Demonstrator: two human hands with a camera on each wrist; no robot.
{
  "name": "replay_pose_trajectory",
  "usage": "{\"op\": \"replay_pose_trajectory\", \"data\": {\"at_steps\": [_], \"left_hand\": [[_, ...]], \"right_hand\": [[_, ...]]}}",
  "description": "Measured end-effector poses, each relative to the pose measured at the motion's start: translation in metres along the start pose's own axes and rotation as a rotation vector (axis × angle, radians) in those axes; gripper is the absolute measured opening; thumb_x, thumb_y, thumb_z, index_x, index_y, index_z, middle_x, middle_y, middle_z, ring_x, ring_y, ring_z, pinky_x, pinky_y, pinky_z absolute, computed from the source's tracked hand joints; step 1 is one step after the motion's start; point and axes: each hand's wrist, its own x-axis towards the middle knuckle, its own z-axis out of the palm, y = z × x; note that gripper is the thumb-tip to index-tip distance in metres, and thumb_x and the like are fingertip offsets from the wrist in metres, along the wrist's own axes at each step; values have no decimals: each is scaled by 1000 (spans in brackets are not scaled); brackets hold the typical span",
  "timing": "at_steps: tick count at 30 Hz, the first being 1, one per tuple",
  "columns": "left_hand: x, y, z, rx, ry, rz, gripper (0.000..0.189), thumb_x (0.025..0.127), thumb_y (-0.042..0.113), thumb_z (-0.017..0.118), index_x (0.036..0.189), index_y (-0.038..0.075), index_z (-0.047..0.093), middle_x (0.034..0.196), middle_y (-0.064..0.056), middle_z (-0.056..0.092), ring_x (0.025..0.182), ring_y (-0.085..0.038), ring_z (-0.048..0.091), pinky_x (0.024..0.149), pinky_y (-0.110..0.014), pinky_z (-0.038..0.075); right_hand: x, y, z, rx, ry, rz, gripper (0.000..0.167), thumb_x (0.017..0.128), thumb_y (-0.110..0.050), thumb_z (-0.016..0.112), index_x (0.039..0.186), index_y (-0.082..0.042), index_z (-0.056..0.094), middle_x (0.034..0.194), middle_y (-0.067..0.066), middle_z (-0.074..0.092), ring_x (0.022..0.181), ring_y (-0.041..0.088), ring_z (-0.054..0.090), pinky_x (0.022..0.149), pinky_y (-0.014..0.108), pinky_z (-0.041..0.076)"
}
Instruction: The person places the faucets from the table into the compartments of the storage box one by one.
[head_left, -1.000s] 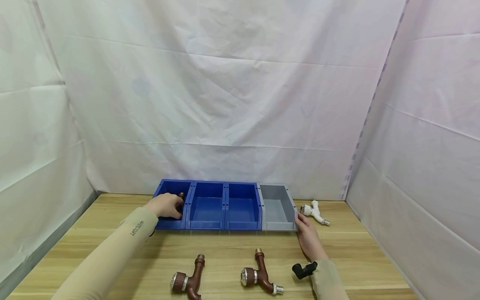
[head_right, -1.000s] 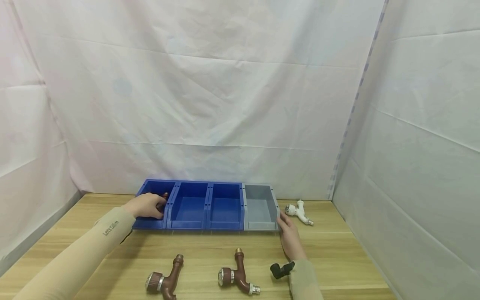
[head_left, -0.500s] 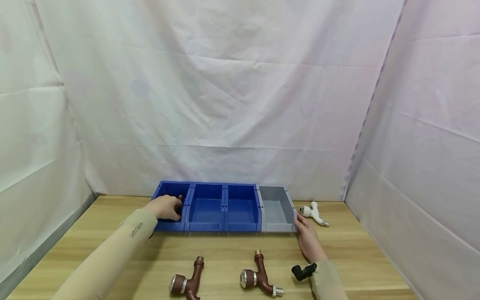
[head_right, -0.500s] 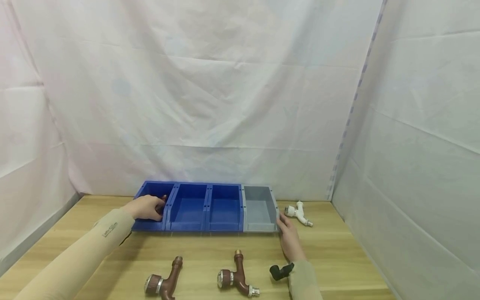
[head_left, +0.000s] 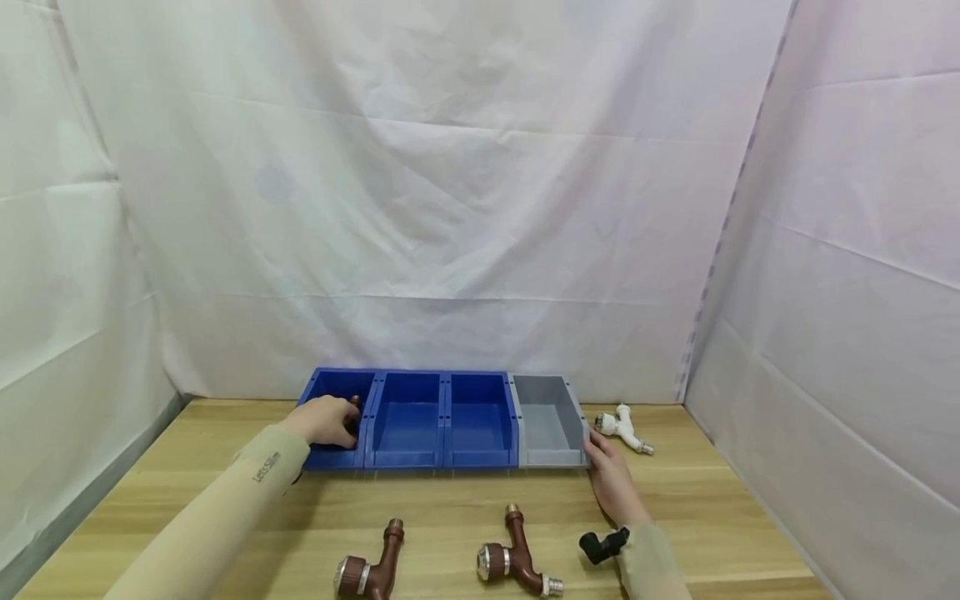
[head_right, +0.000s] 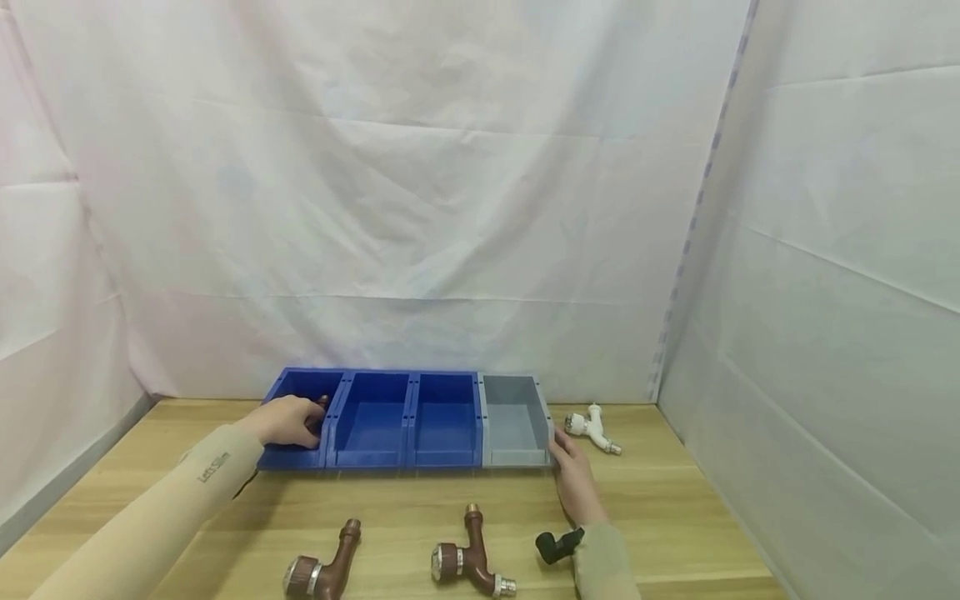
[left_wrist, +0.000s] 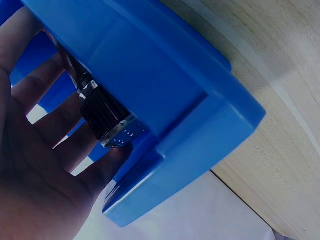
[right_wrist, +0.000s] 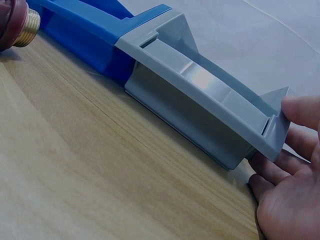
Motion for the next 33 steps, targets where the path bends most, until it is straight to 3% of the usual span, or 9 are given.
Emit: {"op": "replay_pose_trajectory", "data": {"at_steps": [12, 18, 33], "left_hand": [[11, 6, -2, 6, -8, 8, 38, 74, 25, 80, 109, 10, 72, 105, -8, 67, 90, -25, 61, 78, -47, 49], [17, 8, -1, -1, -2, 12, 42, 75, 25, 80, 113, 9, 72, 111, -10, 67, 100, -31, 61, 83, -50, 49], [15, 5, 2, 10, -20, 12, 41, 76, 25, 80, 112, 8, 71, 108, -10, 67, 96, -30, 62, 81, -50, 49]], "right_hand": [[-1, -8, -5, 15, 19, -1, 60, 105, -11, 40, 153, 4, 7, 159, 18, 6, 145, 27, 9, 115, 41, 13], [-5, -12, -11, 27, 34, 11, 63, 105, -13, 43, 154, 2, 7, 160, 16, 5, 146, 25, 8, 115, 39, 12], [-1, -11, -9, 26, 29, 3, 58, 105, -10, 40, 153, 3, 11, 159, 17, 9, 145, 27, 13, 115, 41, 13]]}}
